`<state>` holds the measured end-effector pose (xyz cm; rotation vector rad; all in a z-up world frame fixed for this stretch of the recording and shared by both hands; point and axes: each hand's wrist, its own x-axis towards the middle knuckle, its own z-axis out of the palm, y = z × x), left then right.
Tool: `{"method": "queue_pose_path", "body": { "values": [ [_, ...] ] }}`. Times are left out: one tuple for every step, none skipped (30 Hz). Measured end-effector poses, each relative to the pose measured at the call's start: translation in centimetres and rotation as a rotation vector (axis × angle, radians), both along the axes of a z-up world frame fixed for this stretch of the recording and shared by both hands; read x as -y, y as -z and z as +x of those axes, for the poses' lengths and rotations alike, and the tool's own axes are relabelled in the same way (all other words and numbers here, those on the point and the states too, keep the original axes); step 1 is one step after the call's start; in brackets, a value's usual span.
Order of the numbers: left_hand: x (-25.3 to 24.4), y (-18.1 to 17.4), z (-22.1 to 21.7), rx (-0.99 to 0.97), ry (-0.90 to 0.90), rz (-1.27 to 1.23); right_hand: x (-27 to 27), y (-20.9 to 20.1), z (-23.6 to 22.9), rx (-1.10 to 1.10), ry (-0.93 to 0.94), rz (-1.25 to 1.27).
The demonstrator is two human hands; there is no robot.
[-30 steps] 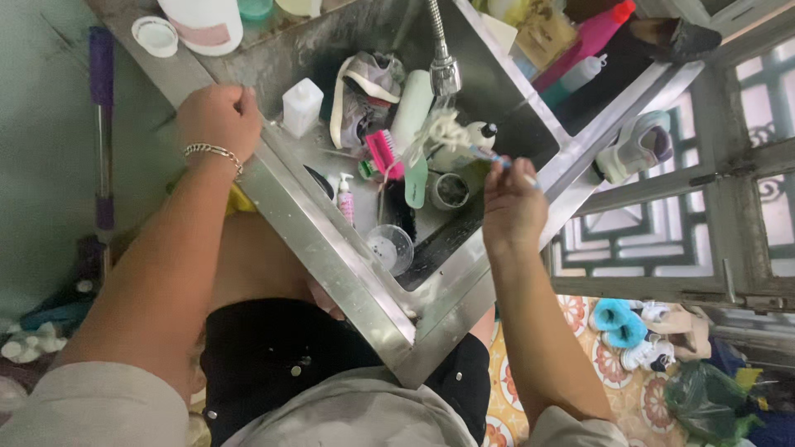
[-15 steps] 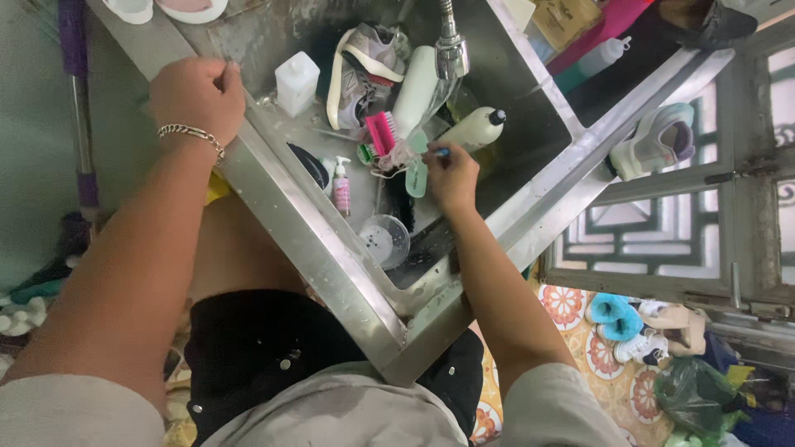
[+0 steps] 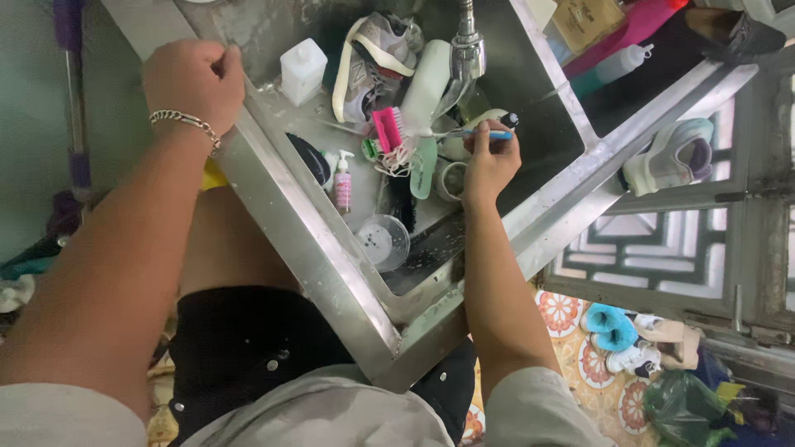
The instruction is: The person washes shoes and insoles in a sink with water, applying soap from a bottle and using a pink brush and a toothbrush to scrub the surfaces.
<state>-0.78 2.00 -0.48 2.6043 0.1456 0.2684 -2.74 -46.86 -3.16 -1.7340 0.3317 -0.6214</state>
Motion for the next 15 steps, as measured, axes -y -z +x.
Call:
{"method": "queue_pose_path", "body": {
  "values": [
    [-0.1,0.0,0.0,0.003,-0.001,0.001,-0.1,-0.3,0.1,0.003,-0.001,0.001],
    [-0.1,-0.1,0.1,-0.002,-0.006,0.005,-0.3,-0.5,0.1,0.002,0.007,0.011],
    [-0.1,0.1,-0.1,-0.011,-0.009,0.008,-0.3,-0.6,-0.1,-0.003,0.016,0.021],
    [-0.5,1.1,0.1,-0.011,-0.009,0.009,-0.2,-0.3,0.1,-0.004,0.017,0.021],
    [-0.9,2.0,0.4,0.049,0.005,0.08,-0.1,-0.1,0.3,0.025,0.009,0.056],
    [-1.3,2.9,0.6,0.11,0.02,0.151,0.1,0.2,0.5,0.054,0.002,0.092],
    [-1.0,1.9,0.4,0.11,0.021,0.151,-0.2,-0.3,0.5,0.054,0.003,0.092],
    [-0.7,1.0,0.2,0.043,0.005,0.087,-0.5,-0.7,0.4,0.039,0.014,0.111],
    [-0.4,0.0,-0.1,-0.026,-0.01,0.023,-0.8,-1.1,0.3,0.023,0.027,0.131],
    [-0.5,0.5,-0.1,-0.026,-0.009,0.024,-1.0,-1.6,0.0,0.022,0.029,0.132],
    [-0.8,1.1,0.1,0.0,0.003,0.053,-1.2,-2.2,-0.2,0.009,0.031,0.148],
    [-1.0,1.6,0.2,0.025,0.014,0.082,-1.5,-2.7,-0.3,-0.004,0.034,0.164],
    [-0.9,1.1,0.2,0.025,0.015,0.083,-1.6,-2.8,-0.3,-0.004,0.035,0.166],
    [-0.8,0.6,0.2,-0.003,0.006,0.066,-1.7,-3.0,-0.3,0.029,0.032,0.176],
    [-0.6,0.2,0.1,-0.033,-0.002,0.049,-1.7,-3.1,-0.3,0.062,0.029,0.185]
  ]
}}
